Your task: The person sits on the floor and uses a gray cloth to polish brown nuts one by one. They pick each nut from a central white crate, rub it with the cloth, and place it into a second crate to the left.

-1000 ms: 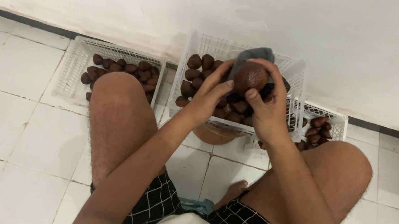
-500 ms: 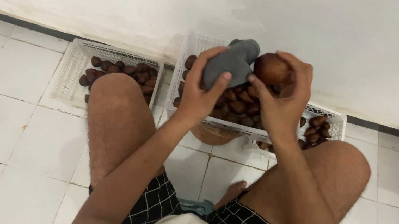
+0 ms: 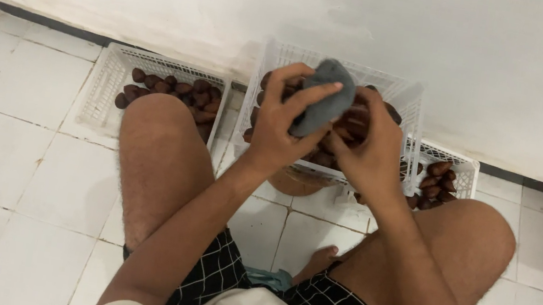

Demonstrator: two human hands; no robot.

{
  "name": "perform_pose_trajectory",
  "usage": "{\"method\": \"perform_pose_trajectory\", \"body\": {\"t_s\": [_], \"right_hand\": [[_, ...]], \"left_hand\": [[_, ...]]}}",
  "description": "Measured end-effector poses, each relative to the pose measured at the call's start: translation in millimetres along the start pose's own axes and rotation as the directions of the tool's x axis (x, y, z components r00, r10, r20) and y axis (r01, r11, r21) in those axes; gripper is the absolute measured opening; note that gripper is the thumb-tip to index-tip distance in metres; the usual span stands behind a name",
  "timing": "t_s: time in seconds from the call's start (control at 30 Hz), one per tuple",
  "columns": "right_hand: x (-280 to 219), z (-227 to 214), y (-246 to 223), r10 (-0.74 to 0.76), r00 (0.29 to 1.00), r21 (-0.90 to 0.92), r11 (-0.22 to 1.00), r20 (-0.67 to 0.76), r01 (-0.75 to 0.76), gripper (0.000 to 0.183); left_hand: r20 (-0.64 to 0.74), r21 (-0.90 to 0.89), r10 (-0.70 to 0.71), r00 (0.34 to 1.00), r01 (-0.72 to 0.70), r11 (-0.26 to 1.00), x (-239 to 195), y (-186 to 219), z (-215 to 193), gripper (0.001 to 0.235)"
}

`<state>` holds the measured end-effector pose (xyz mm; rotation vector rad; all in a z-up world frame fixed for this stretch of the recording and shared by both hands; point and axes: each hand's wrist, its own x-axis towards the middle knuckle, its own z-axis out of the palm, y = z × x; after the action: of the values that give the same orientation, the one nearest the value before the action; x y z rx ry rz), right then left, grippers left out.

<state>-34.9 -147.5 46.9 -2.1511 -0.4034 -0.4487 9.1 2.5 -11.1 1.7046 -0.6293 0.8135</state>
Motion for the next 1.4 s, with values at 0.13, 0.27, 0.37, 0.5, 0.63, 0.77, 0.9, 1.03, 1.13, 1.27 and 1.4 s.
{"method": "perform_pose_trajectory", "body": {"t_s": [0.13,0.27,0.37,0.5,0.63,0.77,0.9,1.03,1.13,1.27,1.4], "right_hand": [[6,-4,10,0.055,0.998,0.218,0.974,0.000,-0.053,0.050],[6,-8,3,0.013,0.986,0.220,0.974,0.168,-0.050,0.053],[6,-10,8,0.014,0.974,0.254,0.964,0.225,-0.073,0.057],[5,2,9,0.003,0.990,0.433,0.899,0.139,-0.064,0.075],[7,32,7,-0.057,0.989,0.398,0.917,0.138,-0.003,0.063],[14,57,2,-0.091,0.982,0.415,0.910,0.168,0.014,0.062],[26,84,-21,-0.017,0.961,0.360,0.929,0.276,-0.087,0.059],[32,136,-12,-0.146,0.966,0.436,0.899,0.212,0.040,0.068],[34,178,-33,-0.227,0.966,0.559,0.820,0.126,0.120,0.073],[37,228,-56,-0.007,0.993,0.693,0.717,0.117,-0.076,0.067],[21,304,-1,0.525,0.660,0.774,0.004,0.538,-0.633,0.053]], "left_hand": [[0.003,0.061,0.090,0.996,-0.090,0.994,-10,-11,-3,0.048],[0.125,0.184,0.092,0.988,-0.114,0.976,-11,-19,-10,0.053],[0.164,0.256,-0.135,0.977,0.090,0.963,7,-20,-45,0.052],[0.138,-0.073,-0.470,0.872,0.482,0.873,4,-21,-65,0.030],[0.123,-0.283,-0.577,0.807,0.586,0.760,-12,-14,-52,0.040],[0.192,-0.581,-0.797,0.573,0.721,0.378,11,23,-89,0.066],[-0.020,-0.870,-0.880,0.474,0.425,0.249,15,-11,-121,0.068],[-0.067,-0.301,-0.615,0.786,0.572,0.763,-9,-26,-161,0.043],[0.107,-0.427,-0.763,0.637,0.723,0.544,-23,-29,-177,0.042],[-0.023,-0.703,-0.867,0.498,0.608,0.368,-48,-74,-239,0.061],[-0.390,-0.784,-0.856,0.340,0.364,0.503,-10,-34,-289,0.075]]}}
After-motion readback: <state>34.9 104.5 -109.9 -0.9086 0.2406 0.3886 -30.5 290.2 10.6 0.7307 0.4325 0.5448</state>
